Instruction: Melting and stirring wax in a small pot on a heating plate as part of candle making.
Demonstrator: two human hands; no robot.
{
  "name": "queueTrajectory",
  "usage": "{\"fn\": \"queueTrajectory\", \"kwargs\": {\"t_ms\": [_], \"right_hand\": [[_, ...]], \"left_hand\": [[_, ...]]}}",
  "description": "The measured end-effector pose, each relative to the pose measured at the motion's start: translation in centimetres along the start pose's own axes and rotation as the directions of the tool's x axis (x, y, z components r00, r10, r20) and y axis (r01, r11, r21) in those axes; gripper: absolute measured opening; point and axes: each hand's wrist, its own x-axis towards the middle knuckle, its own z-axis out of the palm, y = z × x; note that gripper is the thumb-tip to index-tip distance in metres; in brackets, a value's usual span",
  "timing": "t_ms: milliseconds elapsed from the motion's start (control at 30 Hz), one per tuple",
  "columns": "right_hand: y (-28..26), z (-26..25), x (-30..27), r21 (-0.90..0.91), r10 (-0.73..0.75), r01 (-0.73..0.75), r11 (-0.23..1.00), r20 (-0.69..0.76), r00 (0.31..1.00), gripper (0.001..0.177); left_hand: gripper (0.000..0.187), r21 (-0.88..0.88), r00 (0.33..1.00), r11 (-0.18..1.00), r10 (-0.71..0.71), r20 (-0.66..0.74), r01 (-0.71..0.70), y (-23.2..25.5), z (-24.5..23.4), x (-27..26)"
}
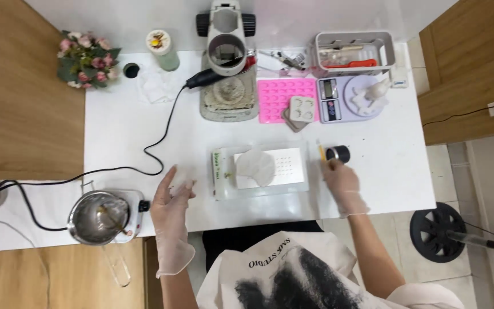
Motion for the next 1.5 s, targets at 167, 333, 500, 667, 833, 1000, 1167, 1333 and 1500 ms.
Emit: {"fn": "queueTrajectory", "kwargs": {"t_ms": [167,333,500,667,833,1000,1167,1333,1500], "right_hand": [[-0.5,3.8,1.9,-0.081,-0.122,0.127,0.989,0.070,0.990,0.038],[0.7,6.6,3.7,-0.134,-0.228,0.251,0.959,0.168,0.959,0.033],[0.7,5.8,4.4,-0.194,-0.208,0.273,0.942,0.302,0.931,0.030],[2.0,6.2,4.8,-0.218,-0.251,0.327,0.920,0.314,0.916,0.030],[1.2,5.7,3.8,-0.258,-0.303,0.385,0.886,0.307,0.902,0.034],[-0.1,2.6,3.4,-0.285,-0.227,0.278,0.917,0.197,0.954,0.037],[-7.4,-4.9,-4.2,-0.064,-0.426,0.427,0.902,-0.287,0.858,0.028],[-18.4,1.3,-10.8,0.209,-0.794,0.864,0.457,-0.342,0.503,0.015],[-28.8,18.3,-16.0,0.400,-0.781,0.680,0.614,0.429,0.453,0.060]], "left_hand": [[0.042,0.356,0.993,0.934,-0.059,0.102,0.019,0.9,10.0,-3.2],[0.030,0.385,0.760,0.673,0.439,0.479,-0.631,-4.6,14.7,-2.7],[0.024,0.444,0.543,0.321,0.585,0.602,-0.837,-4.2,18.4,-3.3],[0.016,0.489,0.595,0.358,0.314,0.740,-0.796,-5.7,20.3,-1.0],[0.028,0.467,0.524,0.237,0.420,0.741,-0.852,-3.8,19.5,-2.0],[0.036,0.318,0.430,0.300,0.739,0.519,-0.899,-2.2,15.6,-3.5],[0.019,0.521,0.694,0.541,0.705,0.147,-0.660,-5.5,6.5,-4.6],[0.016,0.533,0.683,0.676,0.694,-0.228,-0.509,-6.7,-5.5,-7.2],[0.012,0.594,0.448,0.748,0.658,-0.605,-0.296,-9.1,-15.2,-8.1]]}}
